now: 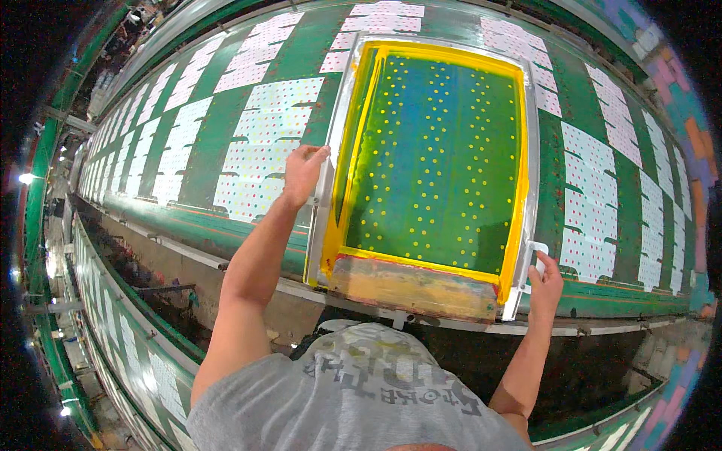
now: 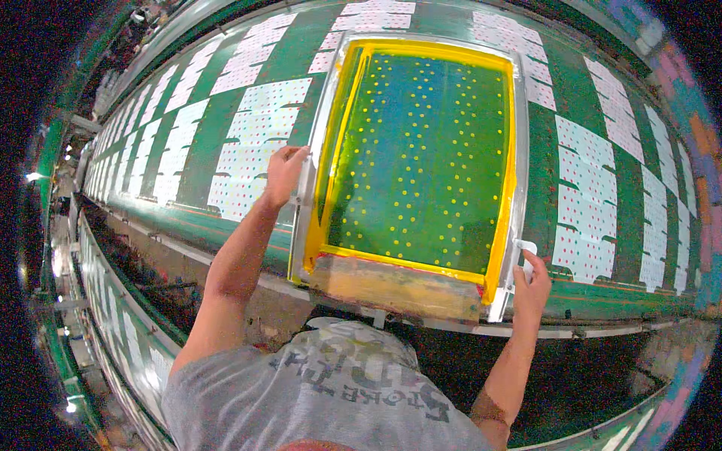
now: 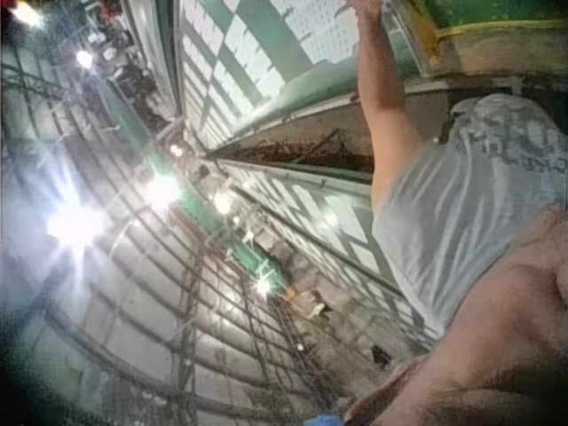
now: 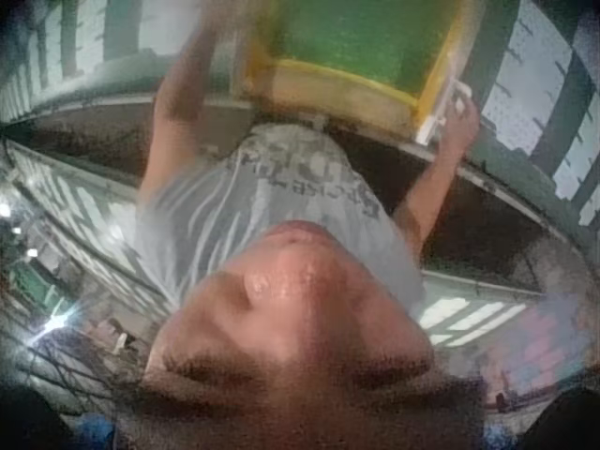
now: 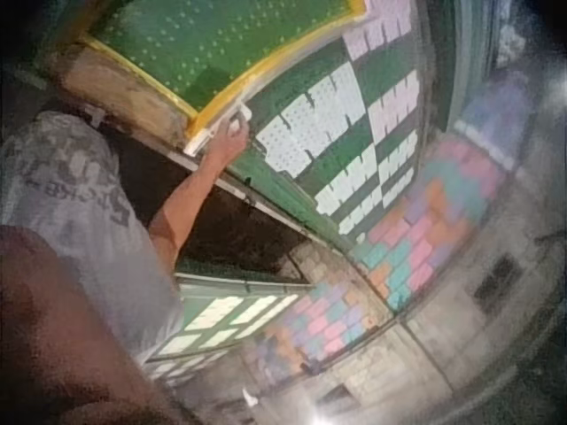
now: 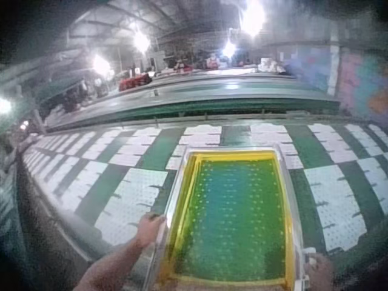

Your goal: The person performs screen printing by placing a yellow-framed screen over sheets on a green table, spreading yellow ink with a squeegee, and lifting the screen to reveal printed dots. The person repeats this process multiple times, handling the screen and squeegee throughout.

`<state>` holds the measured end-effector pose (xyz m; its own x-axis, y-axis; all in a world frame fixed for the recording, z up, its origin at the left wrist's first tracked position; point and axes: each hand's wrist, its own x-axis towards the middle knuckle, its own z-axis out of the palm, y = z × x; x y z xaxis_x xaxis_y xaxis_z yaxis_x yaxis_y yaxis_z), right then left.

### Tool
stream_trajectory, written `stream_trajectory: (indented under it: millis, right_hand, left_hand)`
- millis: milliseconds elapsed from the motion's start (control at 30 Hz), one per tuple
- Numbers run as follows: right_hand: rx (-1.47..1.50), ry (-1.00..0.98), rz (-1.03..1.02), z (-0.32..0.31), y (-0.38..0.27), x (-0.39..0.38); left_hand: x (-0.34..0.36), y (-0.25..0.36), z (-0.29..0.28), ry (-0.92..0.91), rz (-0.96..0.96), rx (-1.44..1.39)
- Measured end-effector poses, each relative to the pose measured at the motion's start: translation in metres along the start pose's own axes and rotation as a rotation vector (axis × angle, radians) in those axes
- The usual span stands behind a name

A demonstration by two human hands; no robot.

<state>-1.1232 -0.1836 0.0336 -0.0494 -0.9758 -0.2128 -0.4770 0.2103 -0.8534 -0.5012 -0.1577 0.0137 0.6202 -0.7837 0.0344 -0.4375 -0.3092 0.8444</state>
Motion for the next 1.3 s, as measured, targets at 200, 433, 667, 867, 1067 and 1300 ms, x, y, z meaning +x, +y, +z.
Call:
stream_trajectory:
  millis: [200,433,667,867,1067,1300]
  right_hand:
    - [-0.485,0.117,-0.334,0.013,-0.014,-0.016]
    - [-0.592,-0.447,-0.832,0.080,-0.051,-0.120]
    - [-0.780,-0.377,-0.974,0.107,-0.043,-0.130]
    - [-0.813,-0.312,-0.963,0.129,-0.090,-0.123]
    - [-0.832,-0.442,-0.861,0.173,-0.135,-0.116]
    - [-0.889,-0.537,-0.683,0.168,-0.139,-0.147]
  left_hand:
    - [0.006,0.006,0.006,-0.027,-0.080,0.040]
    - [0.012,-0.001,0.013,-0.038,-0.045,0.140]
    - [0.005,0.002,0.014,-0.033,-0.062,0.213]
    - [0.003,0.001,0.013,-0.064,-0.105,0.232]
    - [0.002,0.001,0.013,-0.067,-0.072,0.185]
    - [0.002,-0.007,0.010,-0.067,-0.068,0.101]
